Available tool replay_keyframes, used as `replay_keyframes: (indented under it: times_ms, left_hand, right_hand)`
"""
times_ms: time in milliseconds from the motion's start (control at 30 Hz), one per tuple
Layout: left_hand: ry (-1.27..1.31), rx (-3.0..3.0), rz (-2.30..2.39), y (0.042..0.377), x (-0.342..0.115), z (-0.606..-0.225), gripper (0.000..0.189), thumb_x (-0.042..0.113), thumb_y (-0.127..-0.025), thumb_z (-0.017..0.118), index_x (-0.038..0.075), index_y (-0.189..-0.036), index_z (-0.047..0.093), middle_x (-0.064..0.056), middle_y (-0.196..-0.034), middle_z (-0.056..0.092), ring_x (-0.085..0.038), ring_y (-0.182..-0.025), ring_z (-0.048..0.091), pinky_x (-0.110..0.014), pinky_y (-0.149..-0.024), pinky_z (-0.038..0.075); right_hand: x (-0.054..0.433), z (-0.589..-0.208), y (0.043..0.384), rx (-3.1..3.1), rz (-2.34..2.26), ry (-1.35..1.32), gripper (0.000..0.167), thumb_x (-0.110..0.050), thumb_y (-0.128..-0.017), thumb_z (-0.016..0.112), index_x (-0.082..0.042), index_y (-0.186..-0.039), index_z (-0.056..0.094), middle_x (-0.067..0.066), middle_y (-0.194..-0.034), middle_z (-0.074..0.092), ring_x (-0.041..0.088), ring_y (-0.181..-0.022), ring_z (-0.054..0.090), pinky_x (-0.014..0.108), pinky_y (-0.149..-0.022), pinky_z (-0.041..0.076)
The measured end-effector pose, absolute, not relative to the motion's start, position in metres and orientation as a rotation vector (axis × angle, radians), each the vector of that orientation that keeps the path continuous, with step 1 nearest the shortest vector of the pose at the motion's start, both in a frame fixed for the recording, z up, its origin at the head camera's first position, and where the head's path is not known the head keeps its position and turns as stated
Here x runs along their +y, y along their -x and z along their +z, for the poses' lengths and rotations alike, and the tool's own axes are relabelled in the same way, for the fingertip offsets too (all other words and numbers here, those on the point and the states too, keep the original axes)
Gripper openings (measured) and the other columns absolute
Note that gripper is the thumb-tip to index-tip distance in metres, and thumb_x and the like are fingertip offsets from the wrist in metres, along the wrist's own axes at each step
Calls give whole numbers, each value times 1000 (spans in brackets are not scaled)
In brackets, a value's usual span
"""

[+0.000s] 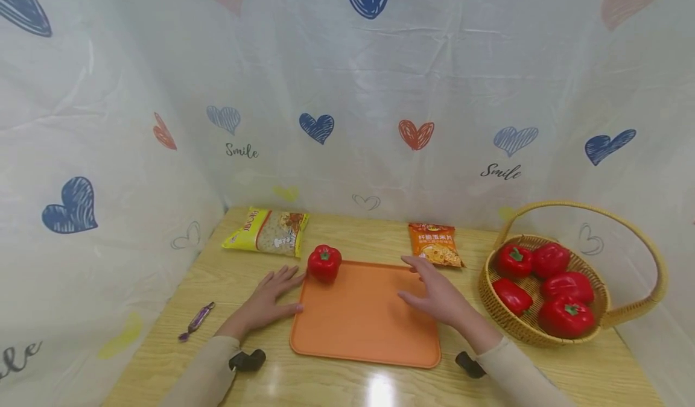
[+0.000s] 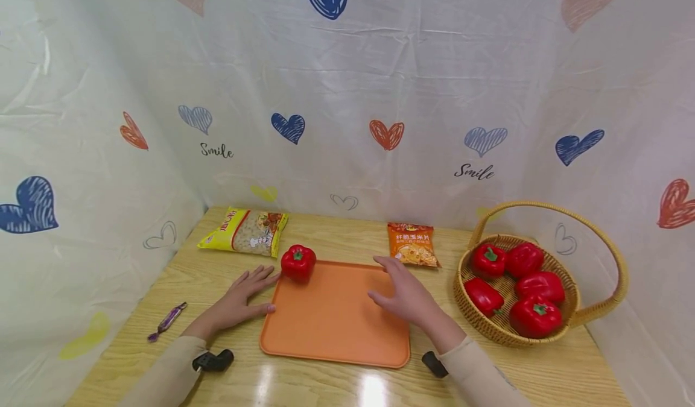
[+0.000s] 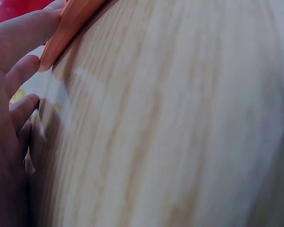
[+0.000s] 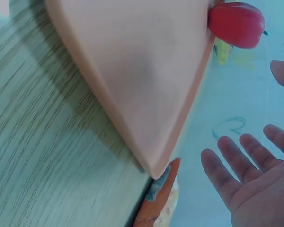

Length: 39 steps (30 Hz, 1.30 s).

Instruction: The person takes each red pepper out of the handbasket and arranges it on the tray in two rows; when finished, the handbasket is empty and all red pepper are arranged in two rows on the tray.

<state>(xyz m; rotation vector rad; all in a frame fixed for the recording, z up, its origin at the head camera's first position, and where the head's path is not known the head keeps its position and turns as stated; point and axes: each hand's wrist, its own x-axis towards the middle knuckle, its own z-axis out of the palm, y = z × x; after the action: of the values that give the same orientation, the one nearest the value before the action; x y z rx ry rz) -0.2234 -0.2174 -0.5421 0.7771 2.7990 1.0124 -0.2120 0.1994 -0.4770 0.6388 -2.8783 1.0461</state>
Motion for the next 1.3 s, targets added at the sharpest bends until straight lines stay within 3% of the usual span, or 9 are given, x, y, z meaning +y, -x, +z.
replay_keyframes:
  times_ms: [267, 667, 900, 1300]
  left_hand:
    - [-768, 2797, 1015, 223, -218, -542, 75, 49, -91, 72, 15, -154, 48, -14, -163, 33, -39, -154, 16, -61, -122, 5]
    - [-771, 2801, 1015, 220, -219, -542, 75, 48, -91, 72, 14, -154, 48, -15, -163, 33, -40, -154, 17, -61, -122, 6]
    - [-770, 2796, 1020, 220, -219, -542, 75, 47, -91, 72, 14, -154, 47, -15, -163, 33, -40, -154, 16, -61, -122, 5]
    - [-804, 2812, 1012, 222, -217, -542, 75, 49, -91, 72, 16, -154, 47, -15, -163, 34, -40, -154, 17, -61, -122, 6]
  right_hand:
    - [216, -476, 208, -2819, 984, -649, 70, -24, -90, 80, -9, -149, 45, 14, -140, 53, 37, -121, 58, 55, -97, 53]
    - [242, -474, 196, -2838, 984, -606, 70, -27, -92, 78, -17, -151, 44, 12, -146, 49, 37, -121, 58, 57, -95, 53]
    - [262, -469, 190, -2820, 924, -570, 68, -23, -89, 81, -9, -147, 48, 14, -138, 54, 36, -121, 58, 57, -97, 53]
    - [301, -454, 172, -2854, 769, -435, 72, -34, -90, 79, -12, -149, 45, 15, -135, 54, 37, -118, 58, 64, -92, 52]
